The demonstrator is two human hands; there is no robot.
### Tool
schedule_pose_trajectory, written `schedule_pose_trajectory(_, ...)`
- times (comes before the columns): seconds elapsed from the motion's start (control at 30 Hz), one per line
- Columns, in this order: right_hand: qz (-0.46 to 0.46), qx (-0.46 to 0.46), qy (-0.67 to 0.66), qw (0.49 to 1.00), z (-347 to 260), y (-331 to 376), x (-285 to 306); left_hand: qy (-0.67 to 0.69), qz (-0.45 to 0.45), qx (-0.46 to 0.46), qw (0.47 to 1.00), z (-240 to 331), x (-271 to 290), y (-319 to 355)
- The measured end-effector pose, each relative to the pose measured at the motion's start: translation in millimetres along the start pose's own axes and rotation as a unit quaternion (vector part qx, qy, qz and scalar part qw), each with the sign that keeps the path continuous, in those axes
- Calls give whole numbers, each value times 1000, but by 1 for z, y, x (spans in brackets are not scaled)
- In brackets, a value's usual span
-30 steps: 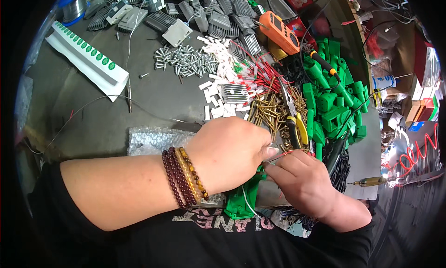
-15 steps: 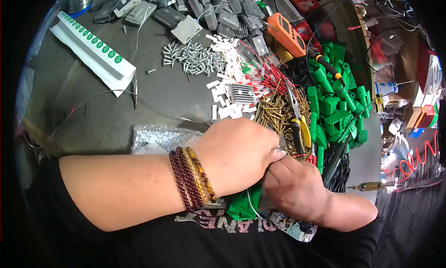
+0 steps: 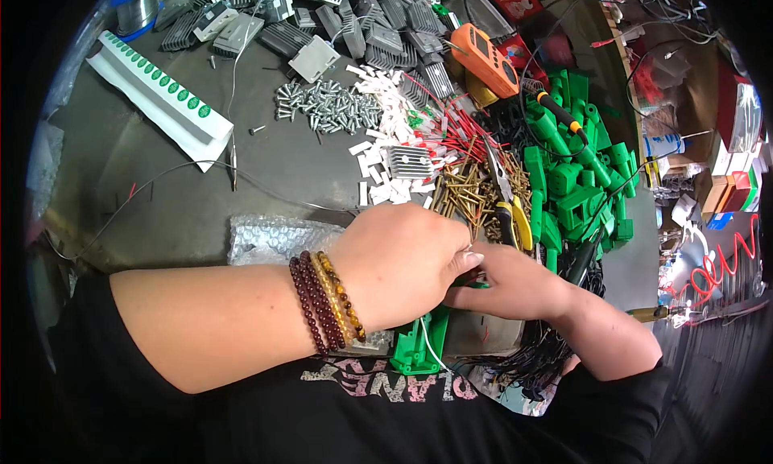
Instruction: Assembling the internal components of a green plastic electronic housing, including wiring, circuit boards, and soldering.
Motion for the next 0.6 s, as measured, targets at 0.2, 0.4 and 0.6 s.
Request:
schedule_pose_trajectory(0.2, -13, 22, 27, 999, 2, -9, -5, -17, 16, -19, 1000, -1, 0, 3)
schedule_pose_trajectory(0.4, 9, 24, 19, 999, 3, -9, -7, -43, 24, -31, 998, 5, 2, 4)
schedule_pose_trajectory(0.6, 123, 134, -48, 982, 26, 17, -3, -51, -24, -15, 998, 4, 3, 5)
Point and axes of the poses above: each hand's wrist, its own y-axis away from the middle knuckle, its own x-axis out of the back of the hand, z = x × y, the point moved 1 cm from there along -y, towards the middle knuckle, and after that the axes turned 6 degrees about x, right-handed, at the moved point
